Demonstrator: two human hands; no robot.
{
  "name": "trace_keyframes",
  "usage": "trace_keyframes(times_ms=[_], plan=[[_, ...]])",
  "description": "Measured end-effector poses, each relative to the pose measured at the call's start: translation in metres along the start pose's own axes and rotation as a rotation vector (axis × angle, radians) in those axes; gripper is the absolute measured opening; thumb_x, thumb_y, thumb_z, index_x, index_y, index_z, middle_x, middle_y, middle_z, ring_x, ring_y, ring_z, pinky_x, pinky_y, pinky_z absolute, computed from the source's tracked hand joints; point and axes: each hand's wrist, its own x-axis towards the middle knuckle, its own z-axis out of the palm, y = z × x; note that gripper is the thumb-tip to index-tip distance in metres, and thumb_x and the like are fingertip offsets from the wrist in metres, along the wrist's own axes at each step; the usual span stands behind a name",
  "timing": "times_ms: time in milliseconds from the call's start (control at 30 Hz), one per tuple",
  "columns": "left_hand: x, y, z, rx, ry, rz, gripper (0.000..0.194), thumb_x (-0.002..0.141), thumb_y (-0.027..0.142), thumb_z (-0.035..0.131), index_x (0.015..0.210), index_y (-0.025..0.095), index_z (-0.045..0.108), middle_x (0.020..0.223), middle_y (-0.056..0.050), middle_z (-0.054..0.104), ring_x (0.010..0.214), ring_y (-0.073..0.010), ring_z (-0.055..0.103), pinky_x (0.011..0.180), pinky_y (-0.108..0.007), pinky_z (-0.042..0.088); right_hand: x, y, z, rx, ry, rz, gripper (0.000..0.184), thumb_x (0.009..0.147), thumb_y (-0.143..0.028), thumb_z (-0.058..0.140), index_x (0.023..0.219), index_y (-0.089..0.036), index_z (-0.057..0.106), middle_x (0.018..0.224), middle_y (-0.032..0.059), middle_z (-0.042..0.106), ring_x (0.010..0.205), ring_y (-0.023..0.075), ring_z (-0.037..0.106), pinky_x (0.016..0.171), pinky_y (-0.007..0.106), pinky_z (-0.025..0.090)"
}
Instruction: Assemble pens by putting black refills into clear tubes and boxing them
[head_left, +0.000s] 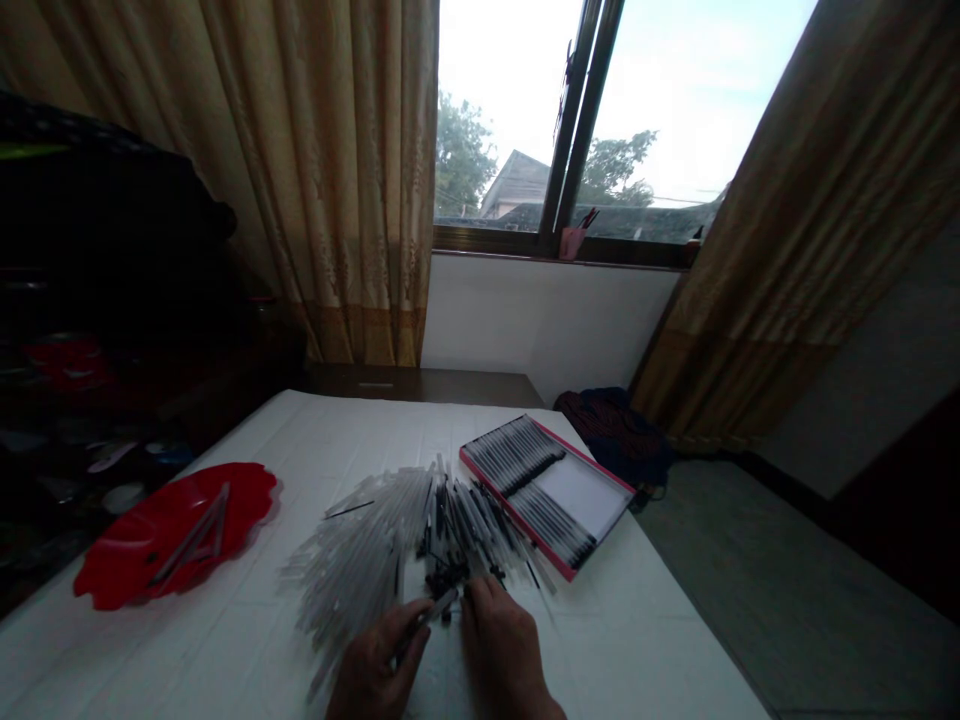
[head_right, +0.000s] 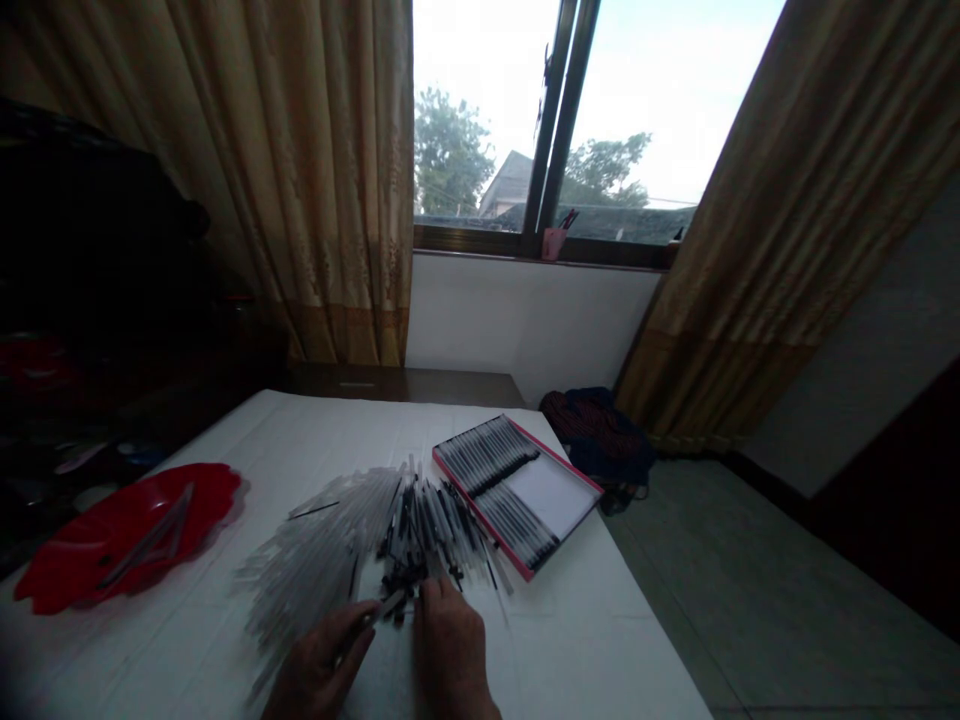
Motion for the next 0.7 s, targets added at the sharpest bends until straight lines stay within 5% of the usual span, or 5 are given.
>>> trace_keyframes(times_ms=[133,300,467,700], plan=[[-0.001,0.004,-0.001,0.007,-0.013,0.061,0.024,0.086,0.028,0.057,0.108,0.028,0.065,0.094,-0.003,0.076,0.083,-0.0168,0.072,0.076,-0.02,0.055,-0.007,0.008,-0.005,0.536,0.007,0.099,0.021,0.086,-0.035,0.049,0.082,-0.021,0.064,0.072,0.0046,0.068,0.06,0.0178,0.063,0.055,0.024,0.046],[0.001,0.012,-0.002,0.006,-0.064,0.115,0.026,0.088,0.026,0.055,0.112,0.029,0.063,0.09,-0.003,0.073,0.078,-0.0155,0.071,0.071,-0.019,0.055,-0.011,0.008,-0.008,1.049,-0.022,0.277,0.043,0.075,-0.057,0.061,0.089,-0.017,0.069,0.071,0.0044,0.067,0.049,0.0135,0.056,0.051,0.026,0.048],[0.0,0.01,-0.001,0.032,-0.113,0.129,0.026,0.089,0.024,0.051,0.114,0.029,0.06,0.083,-0.002,0.07,0.071,-0.014,0.069,0.065,-0.018,0.054,-0.01,0.0,-0.012,1.094,-0.022,0.255,0.041,0.072,-0.056,0.066,0.085,-0.018,0.072,0.063,0.0023,0.063,0.052,0.0145,0.057,0.052,0.026,0.049],[0.0,0.009,-0.002,0.053,-0.103,0.155,0.028,0.088,0.022,0.053,0.114,0.028,0.06,0.085,-0.002,0.071,0.074,-0.0142,0.071,0.067,-0.017,0.054,-0.012,0.001,-0.022,0.928,0.02,0.118,0.032,0.081,-0.049,0.059,0.089,-0.02,0.071,0.079,0.006,0.068,0.06,0.0153,0.061,0.056,0.025,0.051]])
